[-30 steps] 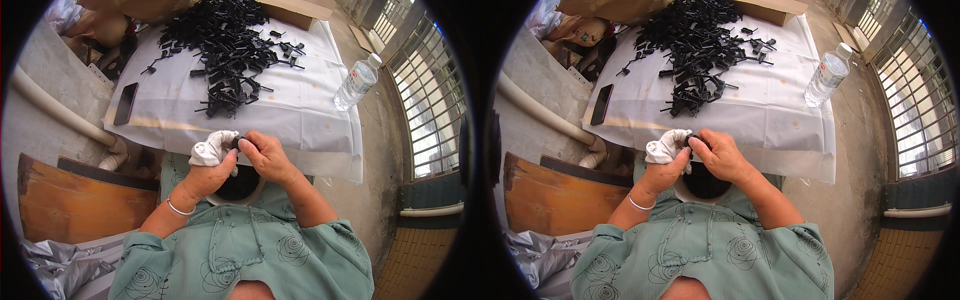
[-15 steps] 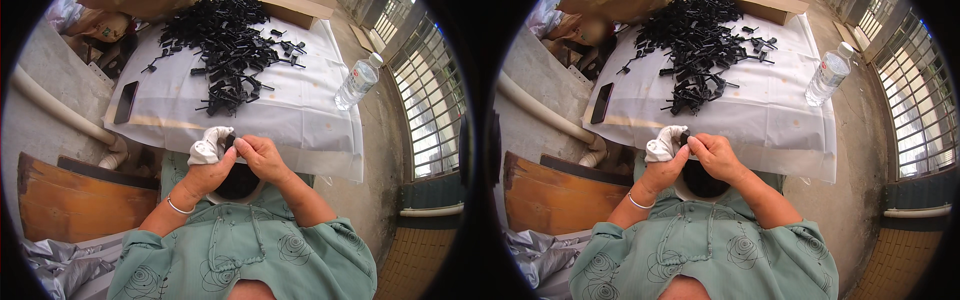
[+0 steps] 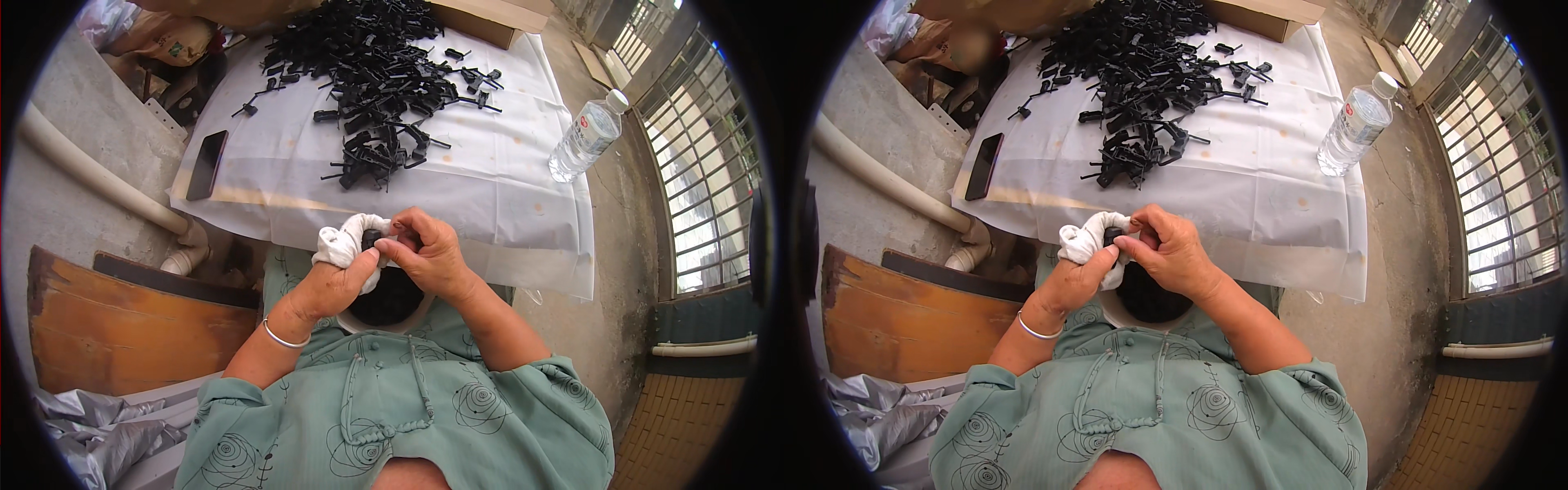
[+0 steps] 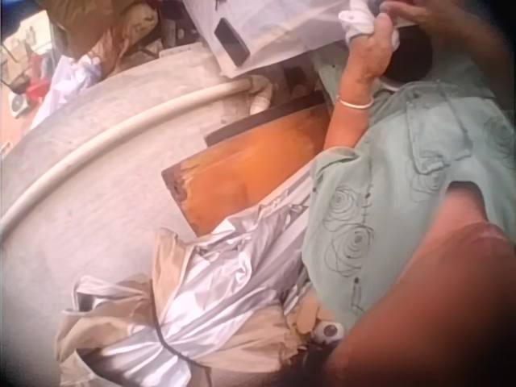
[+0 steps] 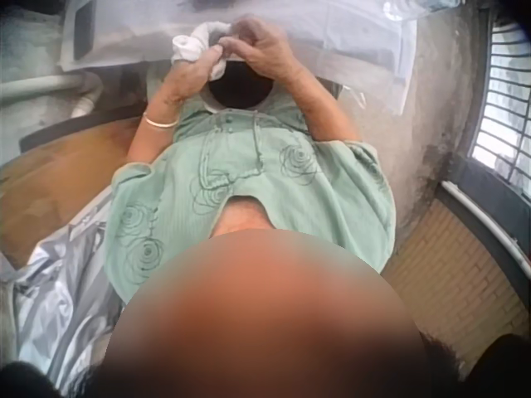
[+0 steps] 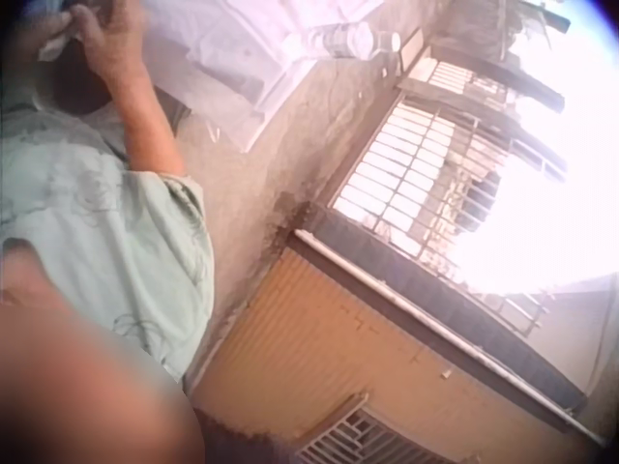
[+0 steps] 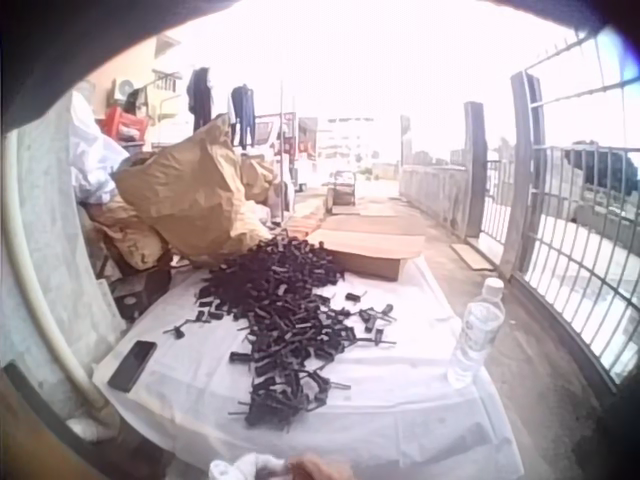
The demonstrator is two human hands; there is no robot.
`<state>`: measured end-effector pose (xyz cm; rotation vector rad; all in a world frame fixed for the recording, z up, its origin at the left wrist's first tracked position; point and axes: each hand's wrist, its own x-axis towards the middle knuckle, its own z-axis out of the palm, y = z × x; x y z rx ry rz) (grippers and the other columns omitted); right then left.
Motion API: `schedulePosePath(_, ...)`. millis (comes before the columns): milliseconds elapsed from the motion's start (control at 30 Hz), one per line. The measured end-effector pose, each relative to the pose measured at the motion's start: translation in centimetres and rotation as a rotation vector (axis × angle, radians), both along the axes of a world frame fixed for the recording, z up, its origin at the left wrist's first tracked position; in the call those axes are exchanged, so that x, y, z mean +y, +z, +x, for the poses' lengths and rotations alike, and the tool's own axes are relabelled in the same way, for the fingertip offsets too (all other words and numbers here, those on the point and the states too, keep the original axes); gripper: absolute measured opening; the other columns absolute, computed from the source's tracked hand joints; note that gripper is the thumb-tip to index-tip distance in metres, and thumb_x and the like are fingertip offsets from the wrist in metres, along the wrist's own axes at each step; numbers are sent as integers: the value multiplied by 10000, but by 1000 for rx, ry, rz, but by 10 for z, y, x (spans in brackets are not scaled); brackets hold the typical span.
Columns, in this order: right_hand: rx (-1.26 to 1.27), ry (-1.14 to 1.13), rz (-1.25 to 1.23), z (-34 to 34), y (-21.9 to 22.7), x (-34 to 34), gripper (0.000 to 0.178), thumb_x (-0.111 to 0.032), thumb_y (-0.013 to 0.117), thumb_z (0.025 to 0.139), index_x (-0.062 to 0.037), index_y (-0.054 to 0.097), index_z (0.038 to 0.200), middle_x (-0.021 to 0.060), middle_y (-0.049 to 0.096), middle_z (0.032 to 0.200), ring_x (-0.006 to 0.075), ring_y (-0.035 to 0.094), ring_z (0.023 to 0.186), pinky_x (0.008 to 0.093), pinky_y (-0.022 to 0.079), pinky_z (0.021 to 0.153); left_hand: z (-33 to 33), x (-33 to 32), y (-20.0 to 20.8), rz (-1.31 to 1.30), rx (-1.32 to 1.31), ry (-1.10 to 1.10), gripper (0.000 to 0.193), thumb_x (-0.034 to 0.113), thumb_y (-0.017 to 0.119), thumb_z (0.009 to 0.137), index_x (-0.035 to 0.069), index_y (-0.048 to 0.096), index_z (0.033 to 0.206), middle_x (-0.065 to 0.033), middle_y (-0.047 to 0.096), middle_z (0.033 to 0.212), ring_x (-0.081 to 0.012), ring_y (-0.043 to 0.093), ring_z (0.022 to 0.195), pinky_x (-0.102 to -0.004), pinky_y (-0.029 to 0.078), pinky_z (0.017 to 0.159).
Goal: The person is wiping and inspecting small black plastic components with a white cloth at a workstation.
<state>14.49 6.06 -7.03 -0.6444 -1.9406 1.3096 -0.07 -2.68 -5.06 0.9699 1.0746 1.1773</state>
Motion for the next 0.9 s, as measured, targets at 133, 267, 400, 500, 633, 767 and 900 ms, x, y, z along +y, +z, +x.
schedulePosePath(133, 38, 44, 186, 0, -4, 1, 138, -128, 588, 856, -12, 547, 793, 96, 528, 664, 186, 427, 516, 287, 401, 520, 2, 2, -9, 26, 80, 111, 271, 50, 423, 839, 37, 429, 1109, -8, 485, 811, -82, 433, 640, -228, 404, 582)
schedulePosePath(267, -80, 168, 82, -2, 4, -1, 167, -128, 524, 882, 5, 532, 781, 139, 506, 640, 232, 429, 525, 313, 404, 532, 6, 4, -10, 347, 654, 236, 241, 38, 436, 795, -6, 461, 1031, -121, 519, 834, -240, 520, 738, -320, 443, 684)
schedulePosePath(400, -60, 120, 57, -12, -2, -7, 185, -127, 516, 868, 22, 533, 759, 198, 544, 669, 359, 475, 571, 364, 422, 553, 7, 3, -14, 393, 780, 249, 238, 50, 440, 791, -25, 456, 1017, -200, 537, 879, -329, 540, 776, -358, 450, 717)
schedulePosePath(500, -61, 150, 32, -16, -4, -7, 203, -142, 521, 868, 23, 534, 752, 193, 546, 672, 353, 481, 567, 368, 420, 550, 3, -2, -19, 335, 782, 263, 257, 67, 471, 797, -18, 474, 1039, -198, 552, 910, -342, 554, 825, -362, 457, 741)
schedulePosePath(633, -244, 127, 61, -14, -2, 23, 240, -155, 528, 876, 25, 531, 718, 161, 521, 601, 245, 458, 528, 327, 403, 530, -10, 5, -12, 408, 939, 223, 276, 101, 525, 805, -10, 526, 1058, -206, 568, 963, -351, 564, 884, -358, 466, 772)
schedulePosePath(767, -435, -288, 234, -32, -14, 54, 276, -234, 576, 838, 23, 584, 737, 156, 560, 611, 246, 483, 533, 335, 414, 541, -24, 10, -23, 571, 1254, 253, 276, 148, 591, 815, 0, 590, 1047, -197, 580, 1017, -313, 579, 910, -353, 472, 797)
schedulePosePath(900, -418, -293, 249, -45, -25, 63, 272, -255, 607, 794, 16, 614, 766, 145, 581, 626, 258, 502, 533, 347, 429, 554, -20, 15, -28, 212, 770, 342, 258, 171, 568, 863, 1, 560, 1057, -117, 592, 972, -208, 607, 775, -293, 487, 686)
